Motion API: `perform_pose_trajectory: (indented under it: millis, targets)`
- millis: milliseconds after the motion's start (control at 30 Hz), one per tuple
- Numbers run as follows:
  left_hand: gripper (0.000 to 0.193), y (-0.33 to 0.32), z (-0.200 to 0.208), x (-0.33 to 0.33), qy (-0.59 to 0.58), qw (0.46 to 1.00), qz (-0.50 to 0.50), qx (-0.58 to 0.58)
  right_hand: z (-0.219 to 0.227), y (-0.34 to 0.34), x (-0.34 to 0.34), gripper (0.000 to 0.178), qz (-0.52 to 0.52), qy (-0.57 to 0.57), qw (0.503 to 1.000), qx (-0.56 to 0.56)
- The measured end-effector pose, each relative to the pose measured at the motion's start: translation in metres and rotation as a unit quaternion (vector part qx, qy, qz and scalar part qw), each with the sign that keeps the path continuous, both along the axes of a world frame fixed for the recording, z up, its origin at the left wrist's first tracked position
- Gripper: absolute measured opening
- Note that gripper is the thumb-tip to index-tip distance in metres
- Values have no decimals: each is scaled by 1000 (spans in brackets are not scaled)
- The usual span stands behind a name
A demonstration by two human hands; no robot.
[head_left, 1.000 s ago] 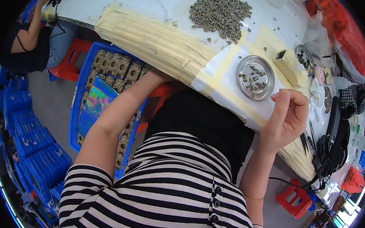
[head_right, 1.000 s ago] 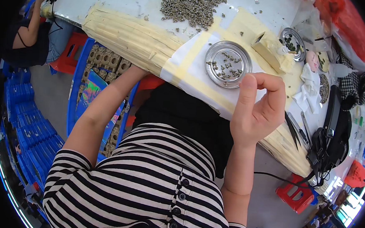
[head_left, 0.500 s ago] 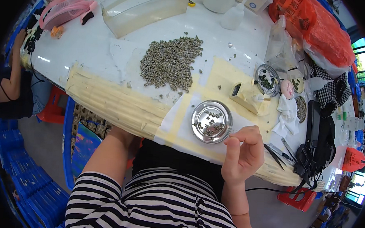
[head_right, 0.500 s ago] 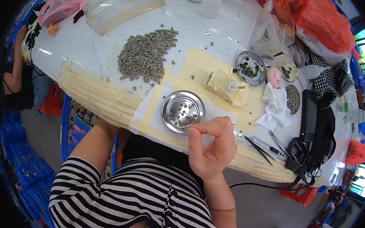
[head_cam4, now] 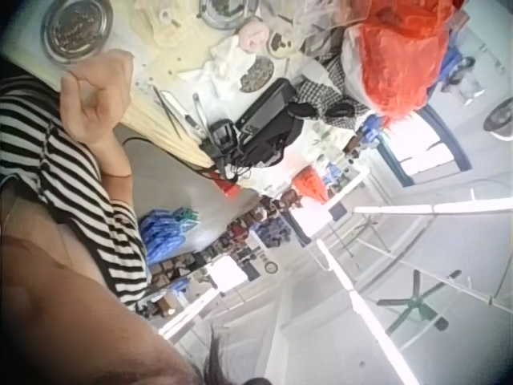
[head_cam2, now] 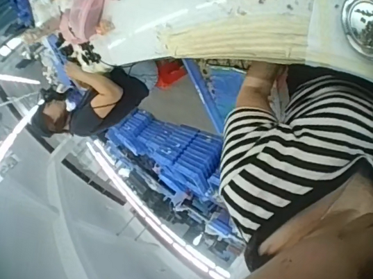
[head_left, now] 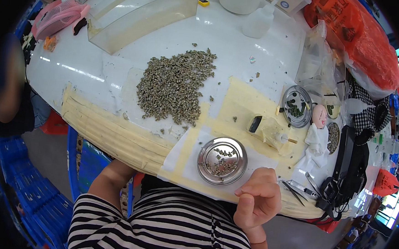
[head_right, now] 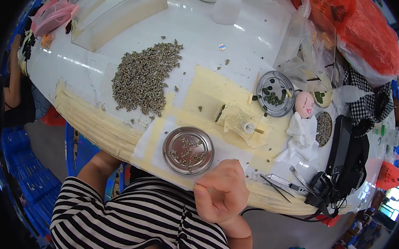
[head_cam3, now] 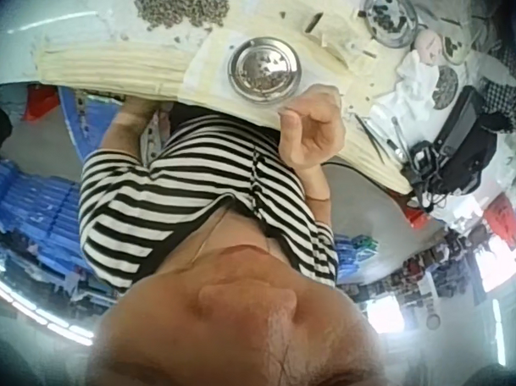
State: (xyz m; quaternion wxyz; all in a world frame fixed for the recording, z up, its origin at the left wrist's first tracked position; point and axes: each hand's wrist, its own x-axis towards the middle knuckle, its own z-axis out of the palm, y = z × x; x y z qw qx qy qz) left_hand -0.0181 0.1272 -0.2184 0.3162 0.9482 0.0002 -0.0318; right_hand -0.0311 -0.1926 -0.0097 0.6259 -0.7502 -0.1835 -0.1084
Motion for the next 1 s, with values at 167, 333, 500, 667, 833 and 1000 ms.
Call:
perform_pose_trajectory:
  millis: [167, 333, 500, 667, 833, 1000]
  targets:
    - [37, -5, 13, -23, 47, 994, 22, -100, -1, 0, 1, 13, 11, 5, 1000, 2]
    - [38, -6, 30, -56, 129, 962, 53, -236, 1, 5, -1, 23, 6, -12, 999, -32]
    - [38, -38, 71, -70, 85, 986, -43, -139, 21, 24, 12, 19, 50, -126, 973, -188]
    - [42, -47, 114, -52, 71, 985, -89, -130, 38, 48, 20, 21, 74, -235, 924, -292]
    - [34, -33, 210, -53, 100, 922, -372, 29, 42, 73, 40, 20, 141, -263, 864, -405]
    - [19, -38, 245, -33, -25, 904, -400, -151, 19, 101, 62, 18, 192, -339, 791, -472]
